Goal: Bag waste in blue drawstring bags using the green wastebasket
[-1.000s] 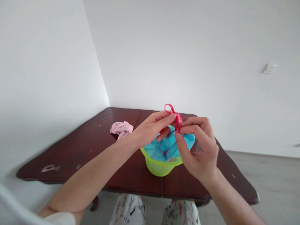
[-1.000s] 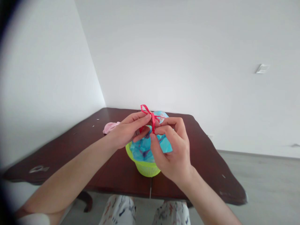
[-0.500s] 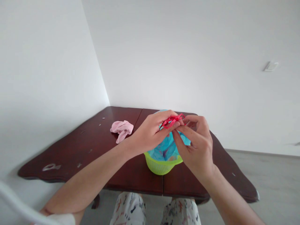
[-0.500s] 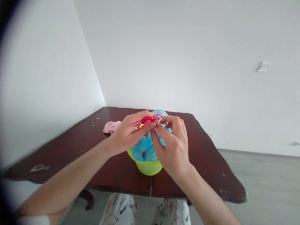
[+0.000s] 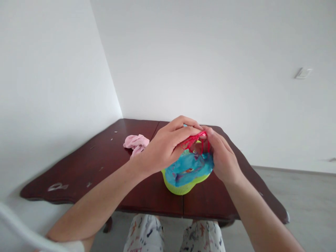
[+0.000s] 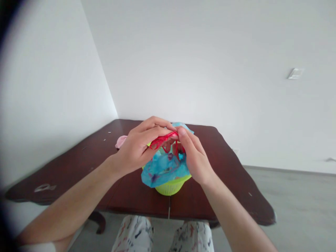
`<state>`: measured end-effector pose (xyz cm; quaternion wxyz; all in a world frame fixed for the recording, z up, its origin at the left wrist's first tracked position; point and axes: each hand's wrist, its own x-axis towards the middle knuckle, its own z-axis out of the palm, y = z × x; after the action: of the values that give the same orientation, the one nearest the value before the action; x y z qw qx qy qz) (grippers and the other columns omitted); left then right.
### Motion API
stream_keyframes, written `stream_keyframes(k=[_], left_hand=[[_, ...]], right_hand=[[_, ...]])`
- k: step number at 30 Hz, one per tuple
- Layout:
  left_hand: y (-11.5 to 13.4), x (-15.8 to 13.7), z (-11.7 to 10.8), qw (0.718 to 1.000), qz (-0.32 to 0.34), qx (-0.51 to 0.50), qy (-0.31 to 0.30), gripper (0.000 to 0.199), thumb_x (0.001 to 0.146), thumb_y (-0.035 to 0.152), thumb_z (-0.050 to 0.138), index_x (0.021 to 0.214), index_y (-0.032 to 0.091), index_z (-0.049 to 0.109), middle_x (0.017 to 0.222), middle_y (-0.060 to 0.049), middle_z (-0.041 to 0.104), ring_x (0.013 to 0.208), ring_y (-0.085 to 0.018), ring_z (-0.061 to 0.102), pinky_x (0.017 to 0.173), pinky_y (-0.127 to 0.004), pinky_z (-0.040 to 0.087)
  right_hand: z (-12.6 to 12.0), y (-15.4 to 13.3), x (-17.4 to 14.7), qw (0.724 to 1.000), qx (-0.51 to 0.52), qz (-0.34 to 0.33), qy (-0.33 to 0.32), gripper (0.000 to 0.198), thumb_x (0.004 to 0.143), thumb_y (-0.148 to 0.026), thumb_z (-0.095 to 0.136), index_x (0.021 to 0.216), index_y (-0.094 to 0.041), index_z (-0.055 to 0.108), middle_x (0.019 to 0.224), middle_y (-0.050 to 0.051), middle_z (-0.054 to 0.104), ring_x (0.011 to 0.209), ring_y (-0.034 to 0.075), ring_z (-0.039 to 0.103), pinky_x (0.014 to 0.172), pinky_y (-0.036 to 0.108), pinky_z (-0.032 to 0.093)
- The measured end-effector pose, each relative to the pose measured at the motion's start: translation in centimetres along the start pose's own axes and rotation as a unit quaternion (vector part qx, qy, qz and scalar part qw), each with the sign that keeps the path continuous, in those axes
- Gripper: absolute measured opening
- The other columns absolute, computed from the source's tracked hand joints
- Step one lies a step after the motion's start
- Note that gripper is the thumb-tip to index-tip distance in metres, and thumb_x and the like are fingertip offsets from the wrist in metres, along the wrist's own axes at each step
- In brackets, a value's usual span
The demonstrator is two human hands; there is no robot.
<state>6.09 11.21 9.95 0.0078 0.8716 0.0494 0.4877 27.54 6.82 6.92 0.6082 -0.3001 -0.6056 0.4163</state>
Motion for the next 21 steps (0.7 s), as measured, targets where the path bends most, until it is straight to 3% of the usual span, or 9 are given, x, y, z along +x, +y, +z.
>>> stream_keyframes(k=[3,7,11,15,21], left_hand=[[0.0,-0.2,0.2,1.0,-0.002,0.007,0.007,0.028,0.12,0.009,0.066,0.141,0.025,0.075,0.144,-0.013,0.081,0.135,-0.025,0.08,0.115,-0.04,0.066],[0.0,-0.3,0.3,0.999,0.0,0.032,0.008,0.017,0.124,0.016,0.066,0.138,0.024,0.071,0.154,-0.014,0.082,0.143,-0.027,0.077,0.127,-0.046,0.058],[-0.1,-0.5,0.5,1.0,0.011,-0.003,-0.025,0.024,0.13,0.023,0.054,0.151,0.026,0.065,0.173,-0.017,0.075,0.155,-0.027,0.073,0.13,-0.05,0.054],[-0.6,-0.9,0.7,0.998,0.024,-0.051,-0.039,0.035,0.134,0.039,0.045,0.163,0.028,0.062,0.185,-0.018,0.065,0.164,-0.03,0.069,0.131,-0.054,0.053],[-1.2,-1.9,1.1,0.995,0.053,-0.087,-0.003,0.038,0.134,0.044,0.042,0.159,0.026,0.065,0.179,-0.017,0.071,0.17,-0.029,0.067,0.141,-0.055,0.047]], right_hand=[[0.4,0.2,0.2,0.99,0.109,0.091,-0.019,0.049,0.109,-0.076,0.082,0.111,-0.027,0.081,0.088,0.002,0.078,0.083,0.026,0.077,0.073,0.037,0.066],[0.7,-0.1,0.4,0.977,0.15,0.141,-0.051,0.045,0.103,-0.068,0.091,0.097,-0.025,0.081,0.085,0.004,0.079,0.08,0.025,0.076,0.076,0.038,0.068],[0.7,-0.3,0.5,0.968,0.168,0.143,-0.116,0.068,0.108,-0.079,0.083,0.071,-0.024,0.068,0.063,0.001,0.062,0.058,0.015,0.055,0.058,0.028,0.054],[0.6,-0.2,0.4,0.964,0.211,0.107,-0.117,0.065,0.107,-0.069,0.09,0.069,-0.024,0.062,0.048,-0.008,0.043,0.045,0.009,0.03,0.045,0.022,0.034],[0.7,0.4,0.2,0.958,0.24,0.096,-0.126,0.067,0.107,-0.062,0.091,0.062,-0.022,0.06,0.05,-0.007,0.043,0.044,0.007,0.025,0.044,0.022,0.032]])
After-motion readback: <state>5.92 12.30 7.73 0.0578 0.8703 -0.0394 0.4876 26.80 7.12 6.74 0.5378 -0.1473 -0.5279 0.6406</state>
